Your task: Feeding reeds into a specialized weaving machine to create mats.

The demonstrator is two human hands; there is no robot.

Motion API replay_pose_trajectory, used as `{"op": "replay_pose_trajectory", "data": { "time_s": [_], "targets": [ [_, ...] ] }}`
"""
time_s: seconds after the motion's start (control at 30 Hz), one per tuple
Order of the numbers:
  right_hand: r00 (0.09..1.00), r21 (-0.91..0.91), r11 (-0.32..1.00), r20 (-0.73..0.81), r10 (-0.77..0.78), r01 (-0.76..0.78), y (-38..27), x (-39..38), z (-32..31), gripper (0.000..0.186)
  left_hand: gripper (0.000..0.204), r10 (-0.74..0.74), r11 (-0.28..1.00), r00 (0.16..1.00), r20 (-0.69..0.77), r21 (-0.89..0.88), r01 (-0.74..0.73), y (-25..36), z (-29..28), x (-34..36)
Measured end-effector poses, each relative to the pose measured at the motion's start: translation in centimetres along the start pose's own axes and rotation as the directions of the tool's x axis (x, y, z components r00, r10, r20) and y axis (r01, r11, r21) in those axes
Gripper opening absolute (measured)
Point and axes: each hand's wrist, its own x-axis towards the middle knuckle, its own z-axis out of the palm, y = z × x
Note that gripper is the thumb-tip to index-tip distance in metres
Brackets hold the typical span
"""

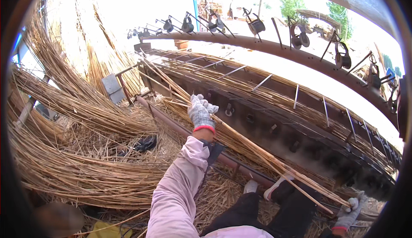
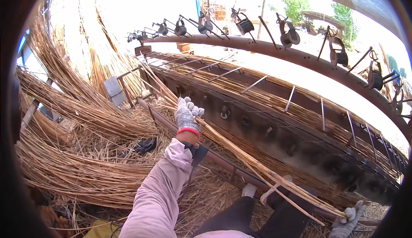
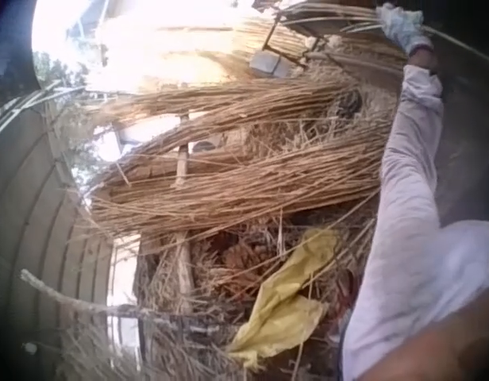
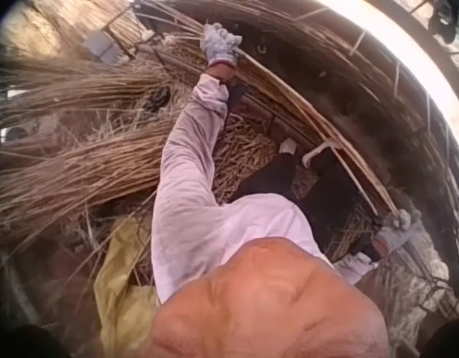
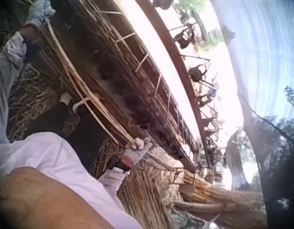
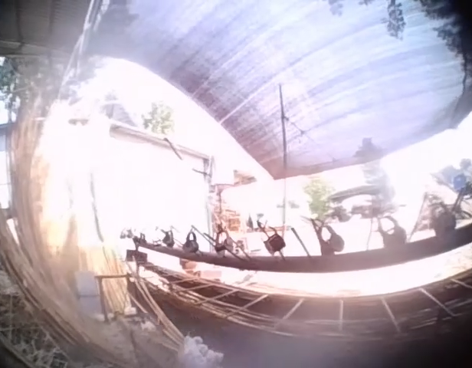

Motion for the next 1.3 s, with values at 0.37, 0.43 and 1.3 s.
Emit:
{"op": "replay_pose_trajectory", "data": {
  "time_s": [0.37, 0.43, 1.3],
  "targets": [
    [0.979, 0.141, 0.975, 0.134, 0.152, -0.17, 6.3, -4.6, 12.2, 0.033, 0.037, -0.066, 0.98, 0.998, 0.014, 0.187, 0.062, 4.3, 2.2, 13.5],
    [0.987, 0.134, 0.981, 0.101, 0.127, -0.14, 6.2, -5.9, 14.4, 0.03, 0.034, -0.183, 0.948, 0.977, -0.113, 0.243, 0.205, 2.9, 2.1, 17.7],
    [0.836, 0.02, 0.994, 0.543, 0.081, -0.11, 10.8, -11.1, 29.6, 0.032, 0.028, -0.024, 0.961, 0.997, 0.068, 0.277, 0.004, -1.6, 7.0, 11.3]
  ]
}}
